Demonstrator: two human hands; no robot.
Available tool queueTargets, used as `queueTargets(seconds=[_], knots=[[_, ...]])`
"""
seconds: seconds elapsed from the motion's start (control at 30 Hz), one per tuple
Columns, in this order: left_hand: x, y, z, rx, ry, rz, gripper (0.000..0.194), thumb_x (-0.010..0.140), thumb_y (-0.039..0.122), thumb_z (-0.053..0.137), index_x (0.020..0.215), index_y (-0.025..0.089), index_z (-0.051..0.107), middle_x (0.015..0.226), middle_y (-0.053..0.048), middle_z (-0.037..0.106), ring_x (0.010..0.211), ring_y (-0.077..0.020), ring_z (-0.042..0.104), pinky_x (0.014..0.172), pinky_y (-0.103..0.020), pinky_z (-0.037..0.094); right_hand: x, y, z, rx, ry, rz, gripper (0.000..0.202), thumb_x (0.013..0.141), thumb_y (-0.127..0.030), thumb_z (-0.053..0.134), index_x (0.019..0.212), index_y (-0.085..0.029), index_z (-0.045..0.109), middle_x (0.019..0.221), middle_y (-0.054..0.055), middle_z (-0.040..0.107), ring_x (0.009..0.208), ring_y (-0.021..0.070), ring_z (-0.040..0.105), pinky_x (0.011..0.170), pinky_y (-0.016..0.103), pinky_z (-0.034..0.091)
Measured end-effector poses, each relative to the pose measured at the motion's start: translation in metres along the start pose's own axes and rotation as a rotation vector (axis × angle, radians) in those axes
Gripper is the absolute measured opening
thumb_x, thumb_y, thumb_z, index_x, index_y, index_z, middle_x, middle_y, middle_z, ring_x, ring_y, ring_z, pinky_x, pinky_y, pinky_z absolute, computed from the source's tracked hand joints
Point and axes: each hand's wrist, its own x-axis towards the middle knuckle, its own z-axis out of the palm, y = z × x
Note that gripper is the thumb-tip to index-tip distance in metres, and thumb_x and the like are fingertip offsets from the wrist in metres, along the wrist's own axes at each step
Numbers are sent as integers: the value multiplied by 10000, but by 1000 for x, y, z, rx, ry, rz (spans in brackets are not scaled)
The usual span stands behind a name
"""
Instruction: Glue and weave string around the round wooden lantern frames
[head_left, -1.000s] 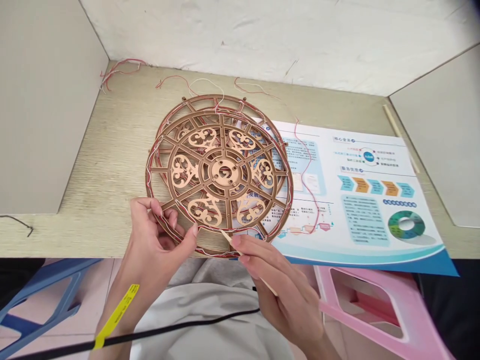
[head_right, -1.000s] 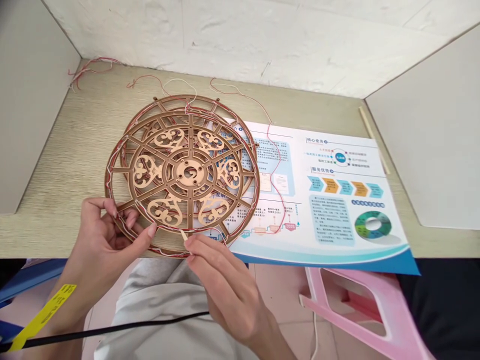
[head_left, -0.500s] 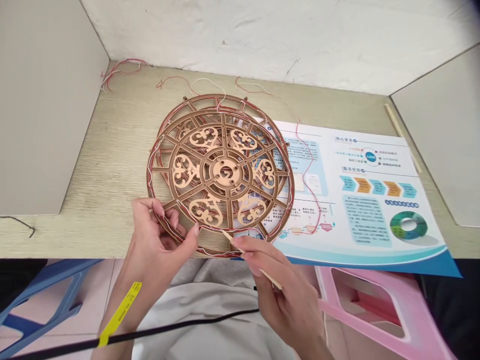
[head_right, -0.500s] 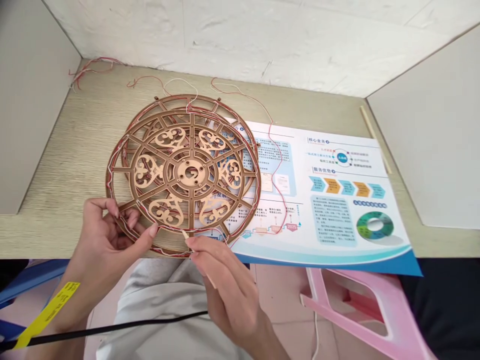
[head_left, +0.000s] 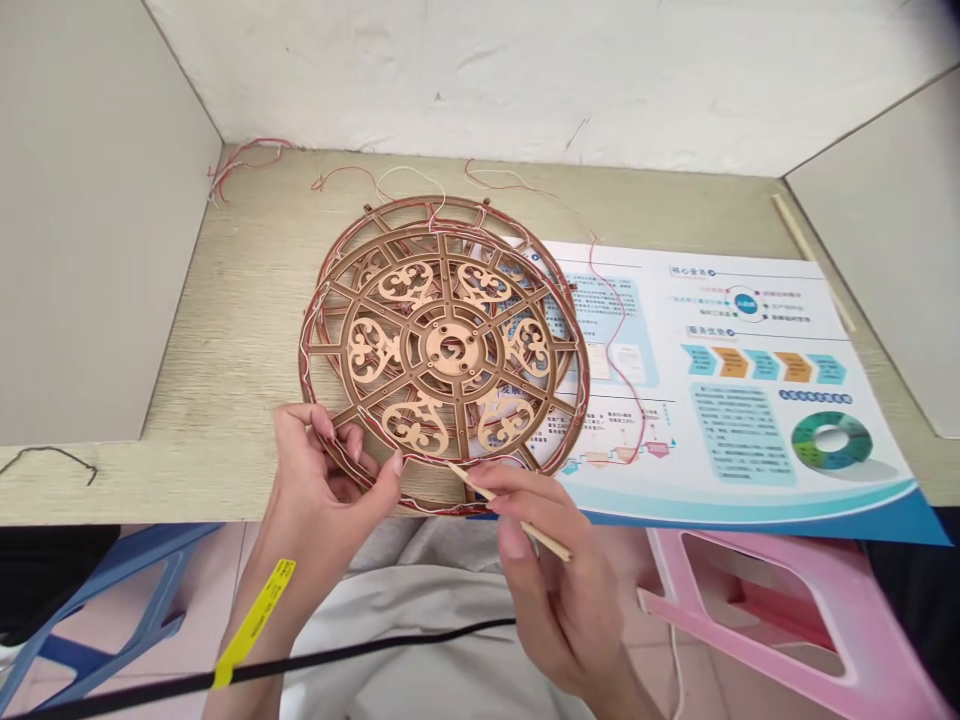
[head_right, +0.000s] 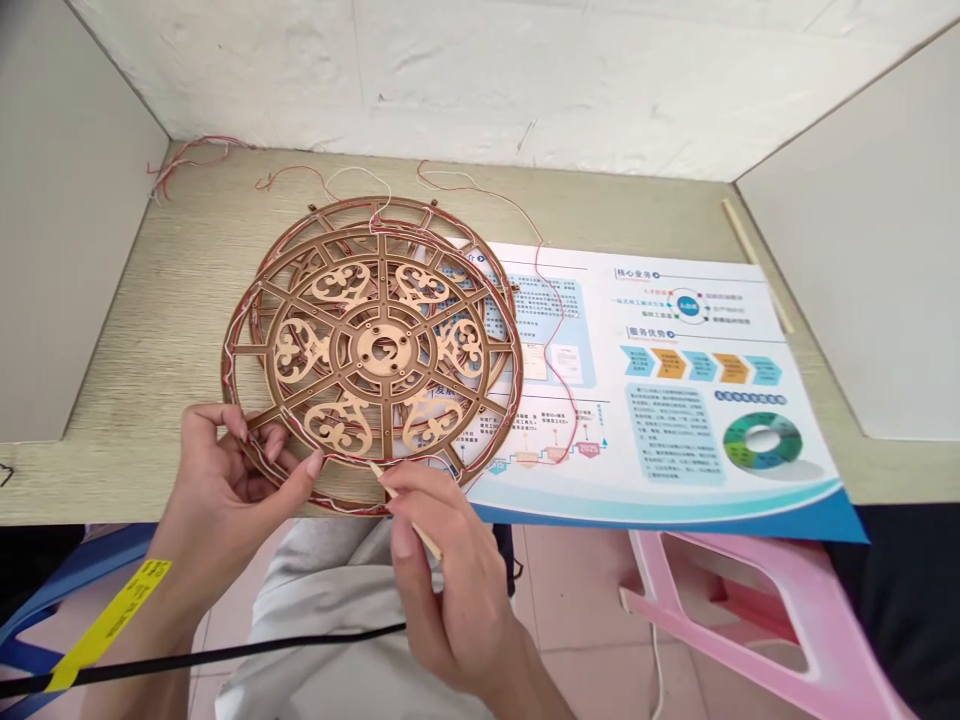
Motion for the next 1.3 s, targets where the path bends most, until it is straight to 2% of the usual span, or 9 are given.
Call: queueTargets(seconds=[0.13, 0.23, 0.33, 0.4, 0.7, 0.97, 1.17, 1.3], knots=[[0, 0, -1, 11, -11, 10, 528, 729, 302, 790, 942, 285, 307, 828, 87, 461, 606, -62, 529, 501, -156, 451, -1, 0, 4, -8, 11, -32, 277, 1034, -96, 375, 1251, -170, 530, 1185, 132, 633, 1185, 210, 606, 1015, 422, 537], [1, -1, -2, 24, -11, 17, 536, 729, 304, 792, 944, 285, 301, 823, 87, 476, 585, -60, 529, 481, -153, 445, -2, -1, 9, -112, 72, -70, 259, 1082, -211, 319, 1205, -181, 545, 1099, 108, 594, 1093, 230, 583, 924, 442, 532], [2, -1, -1, 30, -19, 21, 535, 732, 294, 786, 945, 287, 296, 814, 90, 482, 573, -59, 535, 467, -146, 437, -2, -2, 15, -230, 138, -74, 245, 1076, -214, 328, 1126, -194, 567, 948, 62, 540, 914, 214, 540, 783, 406, 495], [2, 0, 0, 26, -16, 15, 530, 732, 282, 782, 942, 288, 296, 807, 94, 482, 569, -59, 536, 478, -148, 454, -1, -3, 17, -275, 151, -75, 238, 1066, -183, 327, 1088, -198, 564, 884, 48, 540, 854, 211, 514, 759, 404, 465], [1, 2, 3, 34, 1, 20, 525, 725, 257, 770, 935, 292, 289, 798, 109, 482, 558, -54, 541, 488, -147, 461, 2, 0, 16, -320, 183, -37, 239, 1041, -144, 329, 1033, -225, 554, 830, 54, 622, 892, 251, 480, 785, 440, 393], [1, 3, 1, 34, 6, 18, 537, 723, 259, 779, 925, 284, 282, 778, 105, 481, 565, -57, 541, 514, -162, 455, 2, 2, 16, -266, 187, -51, 221, 1046, -152, 340, 1038, -224, 549, 855, 53, 603, 926, 248, 494, 845, 457, 404], [8, -2, -10, 63, -107, -37, 633, 679, 239, 814, 908, 297, 227, 808, 110, 480, 579, -73, 587, 526, -191, 500, 1, 5, 18, -220, 225, -40, 207, 1037, -148, 366, 1058, -232, 554, 873, 50, 636, 975, 253, 528, 933, 500, 410], [9, -2, -12, 68, -112, -59, 649, 670, 239, 822, 910, 297, 222, 815, 108, 478, 589, -73, 592, 542, -194, 513, 4, 5, 15, -217, 202, -37, 211, 1020, -132, 376, 1051, -248, 550, 864, 40, 635, 996, 252, 537, 988, 500, 396]])
